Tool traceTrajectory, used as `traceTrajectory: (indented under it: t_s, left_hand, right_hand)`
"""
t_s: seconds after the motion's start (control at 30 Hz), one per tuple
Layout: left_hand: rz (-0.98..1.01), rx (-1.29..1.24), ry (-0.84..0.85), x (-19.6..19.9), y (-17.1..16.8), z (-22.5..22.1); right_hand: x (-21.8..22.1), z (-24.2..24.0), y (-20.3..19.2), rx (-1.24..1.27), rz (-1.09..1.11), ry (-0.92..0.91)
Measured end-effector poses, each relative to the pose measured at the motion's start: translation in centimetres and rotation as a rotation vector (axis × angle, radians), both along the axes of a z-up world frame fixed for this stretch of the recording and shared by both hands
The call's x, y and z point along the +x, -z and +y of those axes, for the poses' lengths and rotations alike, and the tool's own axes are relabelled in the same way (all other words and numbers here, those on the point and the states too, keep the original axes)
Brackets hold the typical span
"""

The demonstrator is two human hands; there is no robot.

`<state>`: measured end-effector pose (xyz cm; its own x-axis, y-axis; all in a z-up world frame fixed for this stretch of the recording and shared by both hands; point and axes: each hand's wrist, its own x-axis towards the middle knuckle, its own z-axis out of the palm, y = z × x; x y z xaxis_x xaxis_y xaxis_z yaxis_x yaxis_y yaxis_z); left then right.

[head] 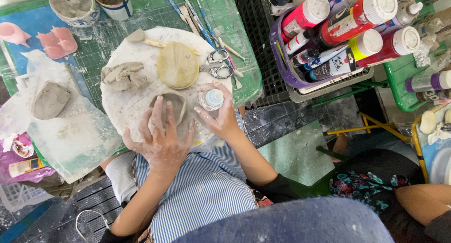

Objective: The person shapes a piece of clay by hand on a rotating work surface, using a sponge to smooth the exterior and a small wooden tool to define the rim and interior of a small vessel.

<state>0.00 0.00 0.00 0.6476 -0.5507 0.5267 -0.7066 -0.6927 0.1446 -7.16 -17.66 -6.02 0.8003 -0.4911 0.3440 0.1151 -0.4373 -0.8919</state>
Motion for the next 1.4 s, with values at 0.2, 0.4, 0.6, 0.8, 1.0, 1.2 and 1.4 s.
traceTrajectory:
  t_s: [0.2,0.4,0.6,0.8,1.0,1.2,1.4]
  left_hand:
    - [0.036,-0.082,0.12,1.5,-0.8,0.5]
    - [0.267,-0.28,0.326,3.6,-3.7,1.3]
    - [0.633,-0.498,0.26,5.5,-5.0,3.2]
    - [0.414,-0.584,0.016,11.1,-3.6,7.7]
    - [0.414,-0.523,-0.007,14.9,-1.3,6.1]
    - [0.496,-0.445,-0.023,16.7,0.1,5.9]
    - [0.595,-0.459,-0.014,15.0,-0.4,7.2]
  right_hand:
    - [0.4,-1.6,-5.8,0.142,0.024,0.038]
    - [2.6,-0.8,-10.3,-0.223,0.005,-0.121]
    - [5.1,2.2,-12.6,-0.367,0.056,-0.465]
    - [8.9,-3.2,-11.9,-0.444,0.207,-0.219]
    - [11.4,-5.5,-12.0,-0.422,0.259,-0.175]
    - [12.1,-5.6,-11.2,-0.853,0.337,-0.008]
    - [11.9,-4.8,-10.0,-0.425,0.369,-0.05]
